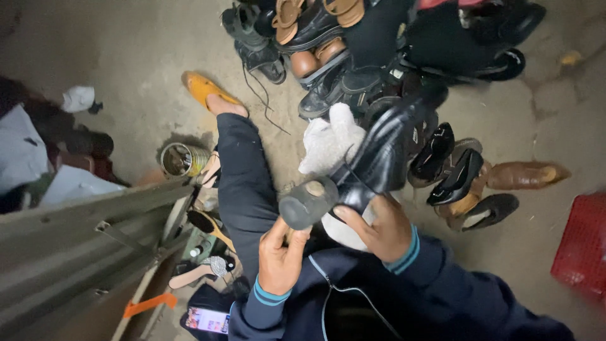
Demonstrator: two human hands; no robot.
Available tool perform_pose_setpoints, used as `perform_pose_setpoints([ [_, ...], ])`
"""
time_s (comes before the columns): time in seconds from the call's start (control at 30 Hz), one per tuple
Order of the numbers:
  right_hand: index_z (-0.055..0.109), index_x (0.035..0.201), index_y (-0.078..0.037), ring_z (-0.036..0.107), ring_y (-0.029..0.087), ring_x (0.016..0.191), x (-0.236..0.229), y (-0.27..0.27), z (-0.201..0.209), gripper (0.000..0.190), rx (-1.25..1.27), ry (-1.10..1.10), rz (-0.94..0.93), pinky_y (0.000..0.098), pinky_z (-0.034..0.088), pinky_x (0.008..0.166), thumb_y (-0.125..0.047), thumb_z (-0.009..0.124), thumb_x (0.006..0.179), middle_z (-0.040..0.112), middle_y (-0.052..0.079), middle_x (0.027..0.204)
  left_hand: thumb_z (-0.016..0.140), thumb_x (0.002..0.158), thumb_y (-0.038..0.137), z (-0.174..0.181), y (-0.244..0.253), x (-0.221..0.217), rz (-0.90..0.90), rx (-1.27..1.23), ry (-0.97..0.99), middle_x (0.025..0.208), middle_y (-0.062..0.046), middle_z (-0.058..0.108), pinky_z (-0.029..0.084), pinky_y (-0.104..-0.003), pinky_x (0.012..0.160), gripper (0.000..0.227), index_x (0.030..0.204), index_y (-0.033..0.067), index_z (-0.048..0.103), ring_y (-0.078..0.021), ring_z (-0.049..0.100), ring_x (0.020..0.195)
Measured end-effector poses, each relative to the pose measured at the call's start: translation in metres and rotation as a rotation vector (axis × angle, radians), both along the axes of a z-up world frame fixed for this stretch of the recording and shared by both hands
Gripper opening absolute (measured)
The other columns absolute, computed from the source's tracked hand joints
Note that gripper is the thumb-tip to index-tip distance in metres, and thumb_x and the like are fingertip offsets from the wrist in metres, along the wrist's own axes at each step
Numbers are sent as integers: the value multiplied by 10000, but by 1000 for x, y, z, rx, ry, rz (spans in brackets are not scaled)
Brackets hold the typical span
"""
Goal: The person uses a rubber mallet to tap the heel and sole of a black leather shoe held in the left hand. The shoe is repeatedly tapped along the heel and sole edges while the person sits on the floor among other shoes.
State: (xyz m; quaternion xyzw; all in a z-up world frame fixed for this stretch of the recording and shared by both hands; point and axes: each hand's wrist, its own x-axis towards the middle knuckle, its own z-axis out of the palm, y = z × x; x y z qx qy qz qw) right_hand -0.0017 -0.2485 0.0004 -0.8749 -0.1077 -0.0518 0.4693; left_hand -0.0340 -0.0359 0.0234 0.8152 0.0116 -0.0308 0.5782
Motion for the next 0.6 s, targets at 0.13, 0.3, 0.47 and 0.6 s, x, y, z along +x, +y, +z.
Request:
perform_pose_setpoints([
  [0.13, 401, 633, -104, 455, 204, 576, 9, -7, -6, 516, -7, -88, 33, 369, 412, 614, -276, 834, 856, 382, 24, 565, 631, 969, 205, 17, -2, 4, 146, 61, -72, 697, -17, 671, 486, -308, 636, 170, 984, 58, 715, -114, 558, 643],
  [0.3, 580, 760, -85, 556, 274, 693, 21, -23, -16, 363, -99, -89, 248, 402, 435, 680, -372, 763, 885, 519, 88, 677, 675, 908, 136, 7, -2, 4, 227, 144, -185, 626, -2, 481, 385, -331, 578, 228, 712, 80, 575, -97, 403, 661],
  [0.47, 549, 712, -48, 577, 292, 657, 16, -36, -30, 374, -122, -59, 224, 425, 470, 610, -319, 791, 800, 545, 113, 683, 675, 892, 173, 27, -4, 4, 244, 101, -85, 584, -8, 569, 418, -322, 567, 223, 689, 103, 615, -105, 471, 592],
  [0.6, 669, 849, -69, 635, 316, 777, 20, -35, -23, 257, -100, -15, 256, 414, 506, 727, -303, 749, 781, 629, 129, 809, 732, 838, 141, -1, -7, 7, 275, 216, -252, 577, -29, 375, 332, -367, 529, 385, 648, 89, 401, -146, 319, 608],
])
